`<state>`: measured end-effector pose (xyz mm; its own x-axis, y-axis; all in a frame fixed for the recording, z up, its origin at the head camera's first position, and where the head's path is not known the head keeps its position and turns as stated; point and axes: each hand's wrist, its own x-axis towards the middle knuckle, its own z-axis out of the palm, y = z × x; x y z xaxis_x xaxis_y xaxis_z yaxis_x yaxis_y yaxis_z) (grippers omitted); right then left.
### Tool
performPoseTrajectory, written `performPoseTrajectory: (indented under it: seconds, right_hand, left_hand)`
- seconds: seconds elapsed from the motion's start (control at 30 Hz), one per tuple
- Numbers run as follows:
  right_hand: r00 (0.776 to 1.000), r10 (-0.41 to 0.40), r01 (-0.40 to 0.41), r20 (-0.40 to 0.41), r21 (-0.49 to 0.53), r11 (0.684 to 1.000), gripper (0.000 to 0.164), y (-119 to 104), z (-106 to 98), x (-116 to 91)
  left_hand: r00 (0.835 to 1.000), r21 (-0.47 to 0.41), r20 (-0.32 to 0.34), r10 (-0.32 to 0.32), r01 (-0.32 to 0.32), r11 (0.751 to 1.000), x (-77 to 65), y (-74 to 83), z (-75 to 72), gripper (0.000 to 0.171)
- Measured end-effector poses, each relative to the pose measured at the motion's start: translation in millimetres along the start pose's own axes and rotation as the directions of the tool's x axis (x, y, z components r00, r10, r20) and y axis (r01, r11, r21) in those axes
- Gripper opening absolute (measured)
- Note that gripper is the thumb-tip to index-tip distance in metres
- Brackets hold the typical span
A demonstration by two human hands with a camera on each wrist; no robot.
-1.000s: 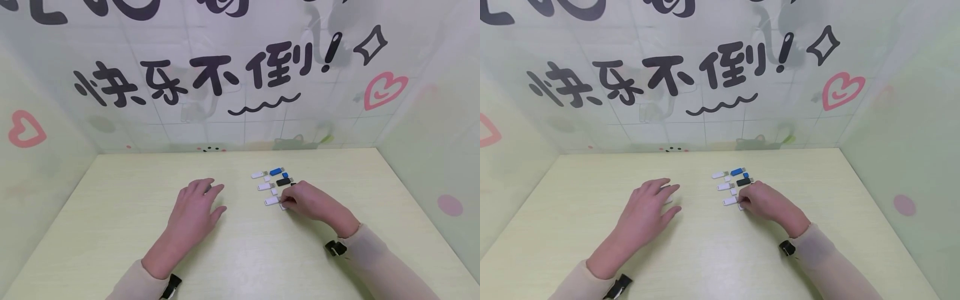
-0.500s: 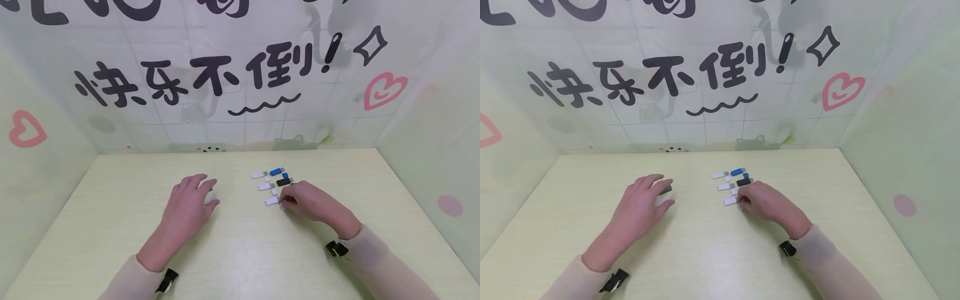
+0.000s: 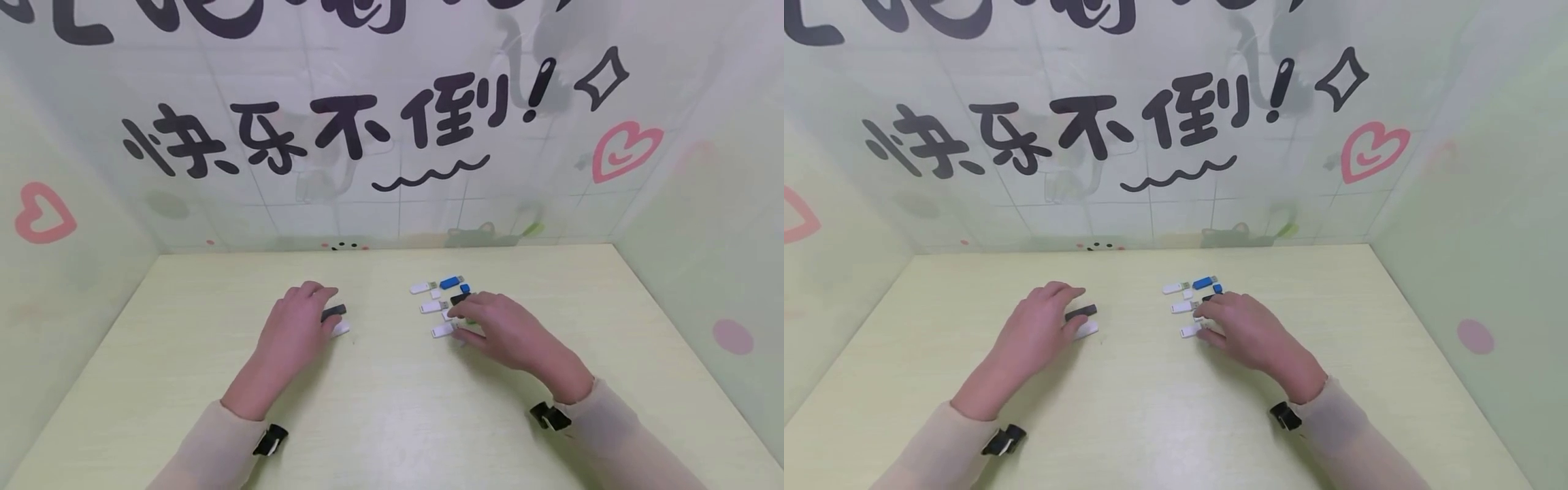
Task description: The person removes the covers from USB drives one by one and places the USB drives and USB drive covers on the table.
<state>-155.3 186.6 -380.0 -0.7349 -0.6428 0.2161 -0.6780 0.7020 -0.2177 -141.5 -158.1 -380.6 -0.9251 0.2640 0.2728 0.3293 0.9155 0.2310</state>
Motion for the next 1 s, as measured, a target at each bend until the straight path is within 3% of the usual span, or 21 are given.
performPoseTrajectory:
  seconds: [0.2, 0.4, 0.77, 1.0]
  right_hand:
    - [0.999, -0.015, 0.014, -0.046, -0.022, 1.0, 0.034, -2, 3, -2]
    - [0.997, -0.021, 0.019, -0.073, -0.029, 0.999, 0.045, -3, 6, -4]
    - [0.997, -0.023, 0.021, -0.078, -0.03, 0.999, 0.05, -6, 10, -5]
    - [0.997, -0.012, 0.01, -0.073, -0.029, 1.0, 0.049, -6, 11, -6]
  left_hand:
    - [0.999, 0.001, 0.036, -0.02, 0.02, 1.0, 6.8, -7.4, 4.4, 0.042]
    - [0.991, 0.002, 0.117, -0.057, 0.058, 0.998, 13.7, -12.5, 7.4, 0.044]
    - [0.954, 0.021, 0.272, -0.126, 0.125, 0.992, 24.6, -16.6, 9.5, 0.038]
    - [0.944, 0.037, 0.304, -0.127, 0.122, 0.992, 29.0, -17.7, 12.9, 0.025]
